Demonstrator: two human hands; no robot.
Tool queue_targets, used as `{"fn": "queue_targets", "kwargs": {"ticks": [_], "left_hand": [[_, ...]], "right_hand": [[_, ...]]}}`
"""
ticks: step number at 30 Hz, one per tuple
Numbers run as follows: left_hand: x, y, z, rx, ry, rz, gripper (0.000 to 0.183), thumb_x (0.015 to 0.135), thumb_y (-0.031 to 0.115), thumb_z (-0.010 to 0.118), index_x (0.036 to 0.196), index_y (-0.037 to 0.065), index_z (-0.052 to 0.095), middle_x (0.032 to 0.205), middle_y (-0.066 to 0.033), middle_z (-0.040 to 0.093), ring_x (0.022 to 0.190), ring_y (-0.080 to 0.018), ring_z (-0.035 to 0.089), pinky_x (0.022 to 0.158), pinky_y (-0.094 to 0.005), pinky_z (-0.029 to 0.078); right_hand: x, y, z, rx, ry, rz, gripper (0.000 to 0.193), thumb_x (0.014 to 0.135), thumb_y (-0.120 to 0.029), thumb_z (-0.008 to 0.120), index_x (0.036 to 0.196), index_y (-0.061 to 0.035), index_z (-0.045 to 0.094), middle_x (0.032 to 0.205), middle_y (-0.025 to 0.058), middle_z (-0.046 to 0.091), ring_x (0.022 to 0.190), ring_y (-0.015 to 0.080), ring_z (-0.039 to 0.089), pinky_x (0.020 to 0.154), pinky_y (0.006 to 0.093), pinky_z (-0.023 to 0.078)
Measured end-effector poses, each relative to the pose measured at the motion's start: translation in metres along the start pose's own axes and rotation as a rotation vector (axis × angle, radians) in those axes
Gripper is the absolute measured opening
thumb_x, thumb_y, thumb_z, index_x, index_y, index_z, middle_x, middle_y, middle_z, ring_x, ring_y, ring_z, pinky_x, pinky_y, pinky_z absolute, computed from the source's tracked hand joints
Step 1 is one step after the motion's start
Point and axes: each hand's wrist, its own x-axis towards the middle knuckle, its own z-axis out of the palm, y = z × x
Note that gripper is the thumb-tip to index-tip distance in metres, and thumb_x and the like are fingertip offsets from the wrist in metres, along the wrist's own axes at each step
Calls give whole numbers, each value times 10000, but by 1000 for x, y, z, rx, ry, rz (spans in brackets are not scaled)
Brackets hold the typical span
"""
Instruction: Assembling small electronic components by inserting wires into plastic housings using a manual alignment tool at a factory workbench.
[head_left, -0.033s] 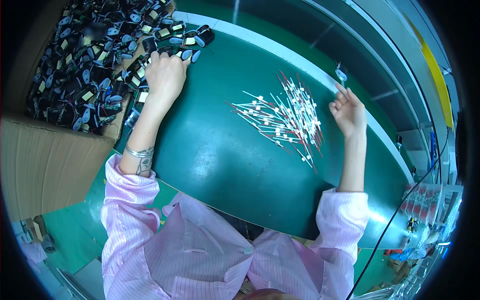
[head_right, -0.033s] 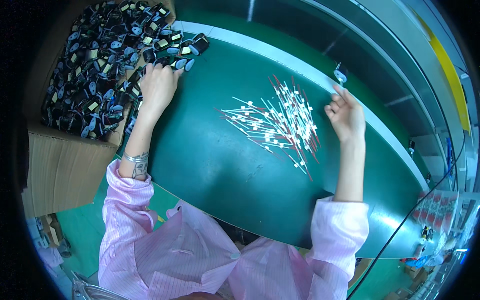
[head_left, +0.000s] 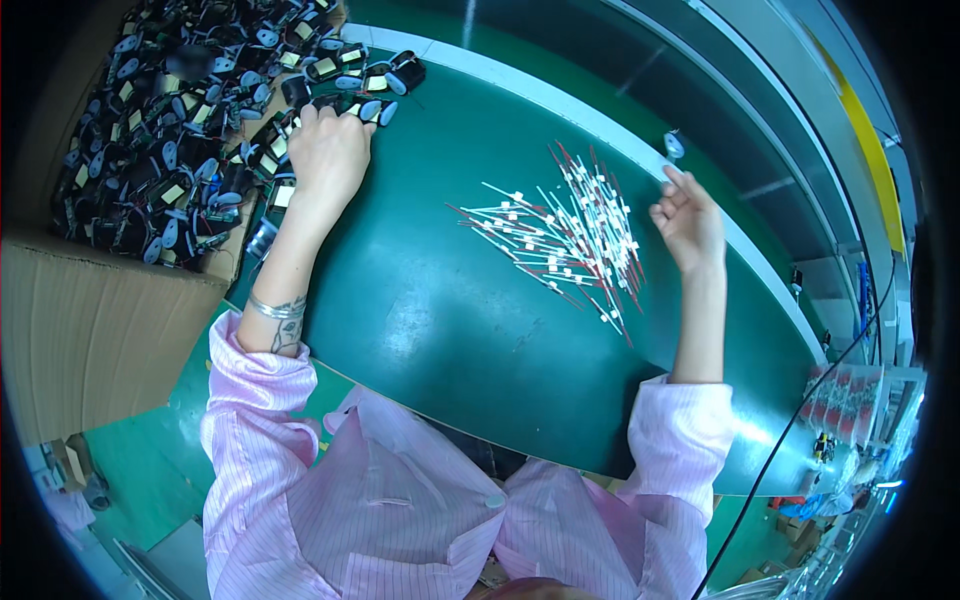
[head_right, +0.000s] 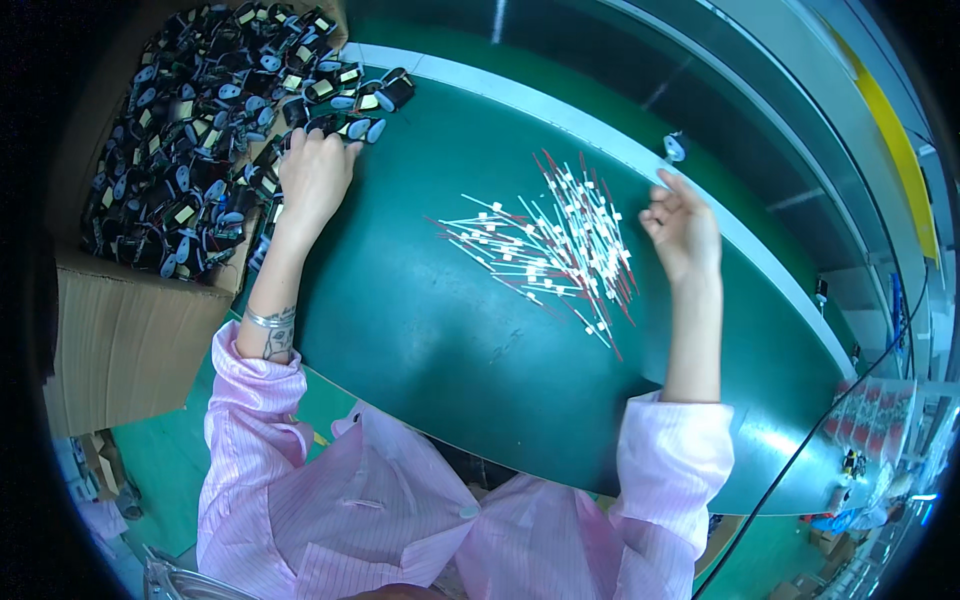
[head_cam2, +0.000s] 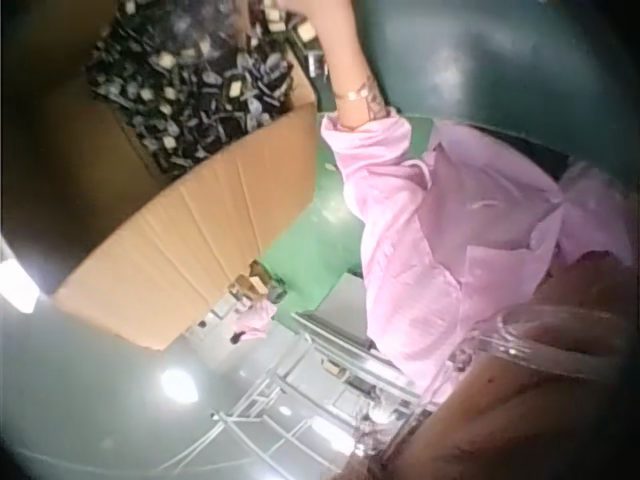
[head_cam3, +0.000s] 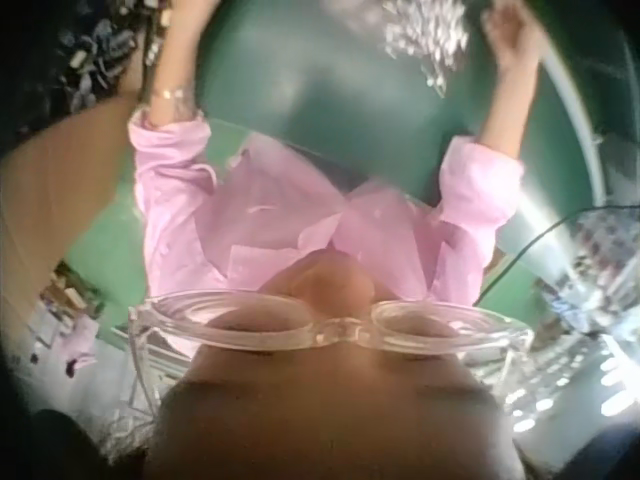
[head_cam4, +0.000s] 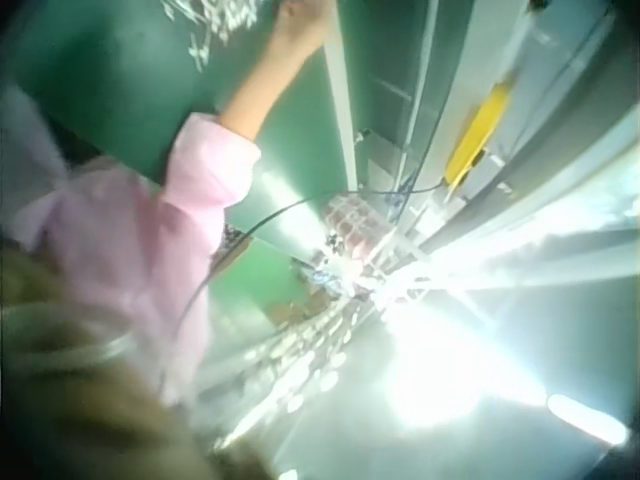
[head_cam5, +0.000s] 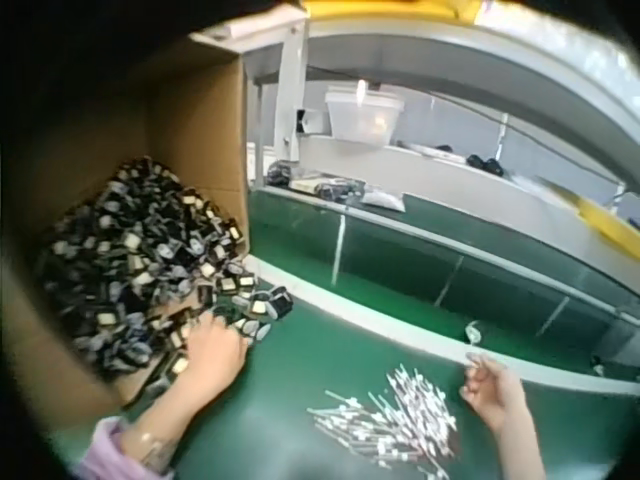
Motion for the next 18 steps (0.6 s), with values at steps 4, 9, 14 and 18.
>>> {"fn": "queue_targets", "kwargs": {"ticks": [4, 9, 14, 18], "left_hand": [[-9, -4, -9, -61, -66, 48, 297, 773, 284, 726, 758, -12, 719, 821, -170, 653, 901, -306, 604, 706, -428, 523], [-13, 5, -19, -159, -197, 30, 321, 750, 243, 734, 865, -45, 652, 849, -186, 634, 915, -358, 582, 796, -438, 487], [-20, 51, -73, -909, -473, 48, 375, 743, 146, 737, 1009, -54, 565, 1008, -179, 625, 995, -258, 608, 889, -346, 470], [-45, 83, -87, -1774, -587, 117, 337, 890, 77, 623, 1197, -24, 525, 1051, -114, 629, 989, -163, 612, 858, -315, 492]], "right_hand": [[-58, 36, 59, -929, -171, -237, 122, 844, -53, 582, 883, -23, 694, 734, 37, 637, 666, 99, 576, 585, 255, 459], [-129, 73, 85, -1652, -256, -549, 132, 758, -89, 691, 815, 7, 621, 845, 180, 604, 817, 366, 628, 699, 455, 512], [-135, 81, 68, -1591, -236, -768, 98, 786, -66, 653, 780, -5, 576, 817, 148, 578, 770, 336, 600, 665, 429, 488], [-152, 65, 71, -1345, -169, -745, 90, 754, -2, 660, 804, -4, 585, 761, 135, 586, 705, 313, 596, 640, 384, 483]]}}
